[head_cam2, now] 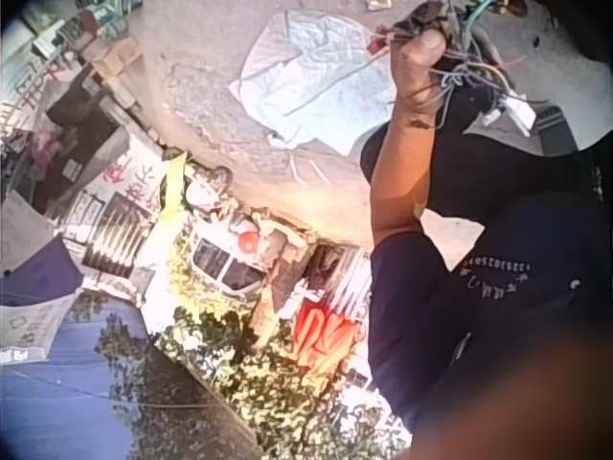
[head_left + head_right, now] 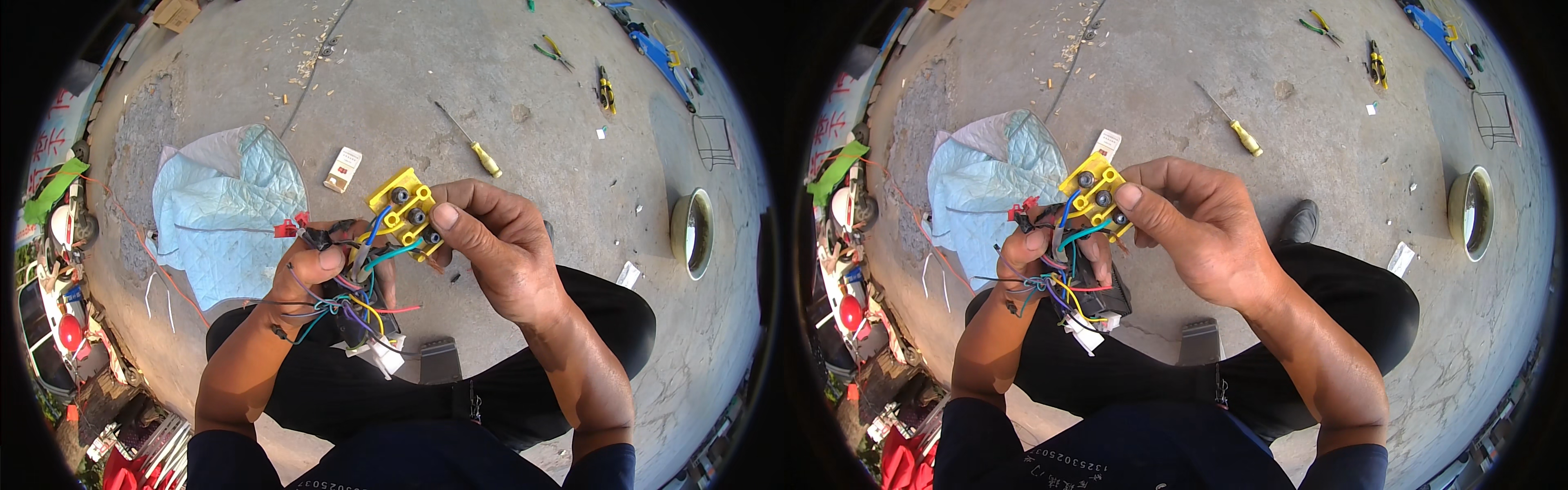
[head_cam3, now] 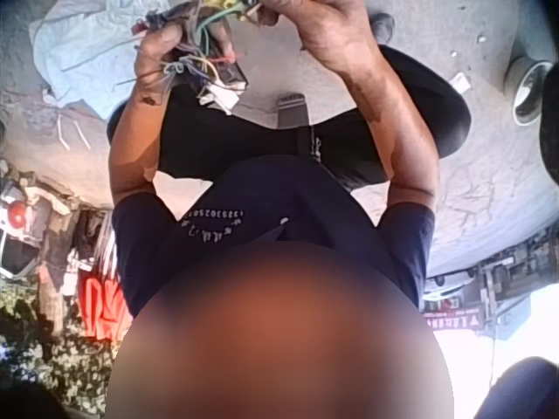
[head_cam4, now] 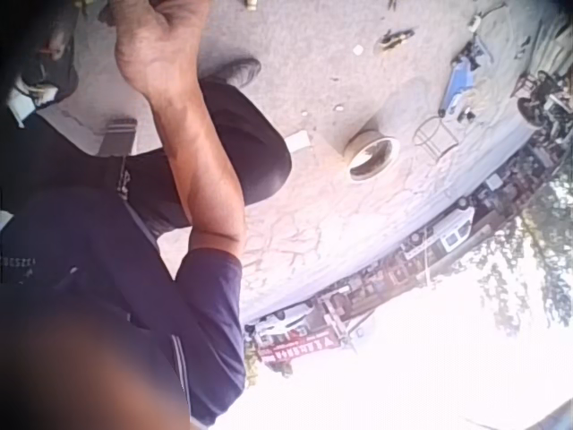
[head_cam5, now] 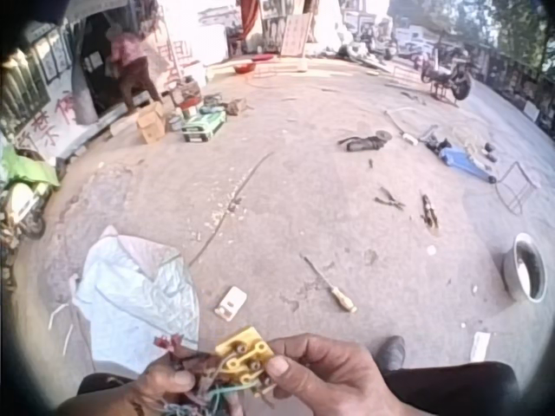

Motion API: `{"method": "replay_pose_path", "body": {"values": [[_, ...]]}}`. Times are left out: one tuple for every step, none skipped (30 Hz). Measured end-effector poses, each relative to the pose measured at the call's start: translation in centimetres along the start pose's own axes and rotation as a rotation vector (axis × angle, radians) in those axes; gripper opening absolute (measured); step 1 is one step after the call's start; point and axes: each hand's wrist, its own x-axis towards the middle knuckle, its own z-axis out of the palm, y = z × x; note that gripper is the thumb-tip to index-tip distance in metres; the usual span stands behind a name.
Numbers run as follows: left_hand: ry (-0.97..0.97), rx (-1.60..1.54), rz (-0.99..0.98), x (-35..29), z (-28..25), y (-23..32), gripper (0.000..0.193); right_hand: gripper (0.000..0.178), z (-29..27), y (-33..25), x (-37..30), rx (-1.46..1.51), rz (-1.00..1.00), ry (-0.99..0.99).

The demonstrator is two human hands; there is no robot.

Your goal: The person sits on the ground and works on a yellow electrical component with multiple wires, using a socket wrench to tighten screws. They then stand up, walk around the workshop area, and continue adjusting the component.

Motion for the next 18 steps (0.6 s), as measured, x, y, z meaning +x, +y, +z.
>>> {"method": "replay_pose_path", "body": {"values": [[0.009,0.006,0.0,0.0,0.1,0.0,0.063,0.034,0.0,0.0,0.0,-0.002,0.012,0.012],[0.023,0.01,0.0,0.0,0.2,0.1,0.064,0.035,0.0,0.0,0.0,0.0,0.011,0.011],[0.045,-0.017,0.008,0.0,0.4,0.1,0.058,0.035,0.0,0.0,0.0,-0.002,0.017,0.014],[0.074,-0.046,0.017,-0.1,0.7,0.0,0.054,0.035,0.0,-0.1,-0.1,-0.002,0.022,0.018],[0.097,-0.063,0.029,-0.1,0.9,0.0,0.052,0.036,0.0,-0.1,-0.1,-0.005,0.025,0.018],[0.1,-0.045,0.034,-0.1,1.0,0.1,0.054,0.036,0.0,-0.1,-0.1,-0.007,0.026,0.018],[0.098,-0.016,0.044,0.0,1.0,0.1,0.056,0.036,-0.1,-0.1,-0.1,-0.006,0.023,0.017],[0.093,0.02,0.057,0.1,1.1,0.2,0.057,0.036,-0.1,-0.1,-0.1,-0.008,0.021,0.018],[0.073,0.053,0.063,0.2,1.1,0.3,0.059,0.037,-0.1,0.0,-0.1,-0.008,0.015,0.018],[0.051,0.093,0.072,0.5,1.1,0.3,0.06,0.037,0.0,0.0,-0.1,-0.01,0.014,0.022],[0.034,0.137,0.077,0.7,1.1,0.3,0.062,0.037,0.0,0.1,-0.1,-0.012,0.005,0.021],[0.041,0.173,0.077,0.5,1.3,0.4,0.069,0.037,0.0,0.1,-0.1,-0.017,0.001,0.025],[0.044,0.18,0.089,0.6,1.4,0.4,0.071,0.037,-0.1,0.2,-0.1,-0.02,-0.002,0.029],[0.045,0.188,0.099,0.7,1.5,0.3,0.074,0.036,-0.1,0.2,-0.1,-0.036,-0.009,0.034],[0.046,0.195,0.109,0.8,1.6,0.3,0.076,0.035,-0.2,0.2,-0.1,-0.05,-0.017,0.04],[0.073,0.225,0.139,0.9,1.9,0.1,0.081,0.034,-0.3,0.2,0.0,-0.061,-0.025,0.047],[0.091,0.262,0.15,1.0,2.0,0.1,0.082,0.033,-0.4,0.3,0.1,-0.091,-0.038,0.048],[0.109,0.301,0.162,1.1,2.0,0.1,0.082,0.031,-0.4,0.3,0.2,-0.116,-0.051,0.05]]}}
